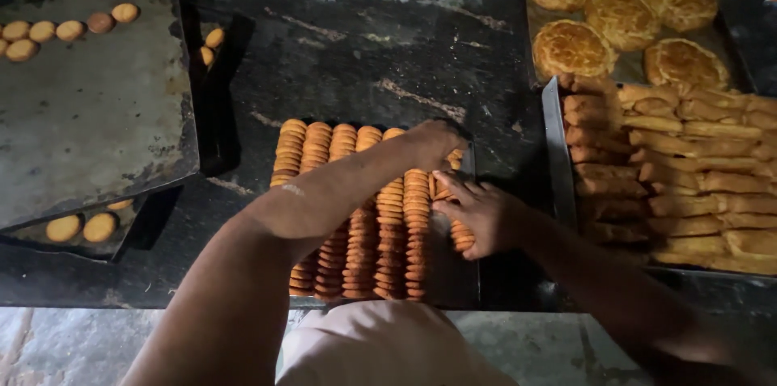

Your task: The person picks round baked cookies one at a time from a baking tray and stacks them into tall vertical columns on a metal sheet, building a full block of stacked cookies. They then move the filled stack tray aside and begin clearing the next tray of loose cookies.

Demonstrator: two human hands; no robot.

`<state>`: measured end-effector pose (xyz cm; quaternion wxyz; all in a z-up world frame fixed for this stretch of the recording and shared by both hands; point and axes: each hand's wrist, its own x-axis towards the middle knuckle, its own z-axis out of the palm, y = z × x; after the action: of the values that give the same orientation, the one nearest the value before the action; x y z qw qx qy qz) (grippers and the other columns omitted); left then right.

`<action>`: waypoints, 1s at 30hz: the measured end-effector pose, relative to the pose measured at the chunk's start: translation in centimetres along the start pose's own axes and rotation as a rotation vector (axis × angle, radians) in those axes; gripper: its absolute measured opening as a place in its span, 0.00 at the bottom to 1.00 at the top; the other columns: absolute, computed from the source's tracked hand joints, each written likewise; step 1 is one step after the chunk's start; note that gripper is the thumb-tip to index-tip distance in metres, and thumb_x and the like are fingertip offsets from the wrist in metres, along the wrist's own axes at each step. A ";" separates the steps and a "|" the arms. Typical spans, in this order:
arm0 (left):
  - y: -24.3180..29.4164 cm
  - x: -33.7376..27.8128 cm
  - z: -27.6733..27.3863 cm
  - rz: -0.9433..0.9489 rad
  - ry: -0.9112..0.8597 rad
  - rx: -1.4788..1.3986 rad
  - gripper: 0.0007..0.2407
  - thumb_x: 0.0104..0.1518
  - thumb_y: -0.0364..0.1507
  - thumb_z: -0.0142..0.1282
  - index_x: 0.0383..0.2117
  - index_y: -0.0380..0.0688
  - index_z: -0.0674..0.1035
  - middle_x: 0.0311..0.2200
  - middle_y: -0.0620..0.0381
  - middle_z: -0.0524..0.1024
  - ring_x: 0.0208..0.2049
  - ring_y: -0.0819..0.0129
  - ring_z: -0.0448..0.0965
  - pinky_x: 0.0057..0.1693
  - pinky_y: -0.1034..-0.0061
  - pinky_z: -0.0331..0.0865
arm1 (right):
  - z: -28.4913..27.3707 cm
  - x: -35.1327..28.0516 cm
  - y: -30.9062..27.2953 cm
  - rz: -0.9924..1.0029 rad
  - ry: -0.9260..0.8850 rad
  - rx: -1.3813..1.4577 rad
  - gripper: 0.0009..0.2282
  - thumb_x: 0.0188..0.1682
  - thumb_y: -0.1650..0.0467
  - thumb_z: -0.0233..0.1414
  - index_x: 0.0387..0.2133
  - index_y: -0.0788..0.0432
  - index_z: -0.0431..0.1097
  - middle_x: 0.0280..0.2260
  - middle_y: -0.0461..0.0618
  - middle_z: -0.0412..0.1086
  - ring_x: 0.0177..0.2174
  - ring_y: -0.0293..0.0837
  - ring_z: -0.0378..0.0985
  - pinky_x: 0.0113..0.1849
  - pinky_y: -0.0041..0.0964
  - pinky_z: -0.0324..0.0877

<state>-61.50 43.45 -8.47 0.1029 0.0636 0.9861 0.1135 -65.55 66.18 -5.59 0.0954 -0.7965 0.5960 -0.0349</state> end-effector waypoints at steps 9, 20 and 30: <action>0.7 -1.0 -0.6 -0.013 0.185 0.070 0.24 0.50 0.36 0.67 0.54 0.46 0.76 0.50 0.46 0.74 0.55 0.52 0.74 0.62 0.58 0.65 | 0.8 -0.8 -0.1 0.105 0.023 0.041 0.45 0.22 0.57 0.69 0.58 0.58 0.63 0.65 0.71 0.44 0.57 0.62 0.62 0.50 0.54 0.64; 1.3 -1.0 -0.5 -0.158 0.048 0.031 0.25 0.52 0.39 0.64 0.59 0.59 0.73 0.58 0.52 0.69 0.62 0.53 0.65 0.64 0.52 0.59 | 1.5 -0.6 0.2 0.064 0.146 0.040 0.44 0.21 0.58 0.70 0.55 0.62 0.63 0.62 0.74 0.47 0.57 0.65 0.61 0.52 0.58 0.59; -0.4 -0.9 1.1 -0.079 0.192 -0.002 0.27 0.48 0.38 0.66 0.57 0.51 0.74 0.54 0.47 0.70 0.55 0.47 0.68 0.59 0.54 0.64 | -1.5 -0.6 -1.5 0.112 0.178 0.289 0.39 0.20 0.63 0.71 0.50 0.61 0.69 0.61 0.66 0.53 0.54 0.62 0.65 0.51 0.54 0.66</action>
<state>-60.41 43.17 -9.46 0.0121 0.0134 0.9931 0.1157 -64.57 66.94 -3.76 0.1575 -0.7338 0.6344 -0.1851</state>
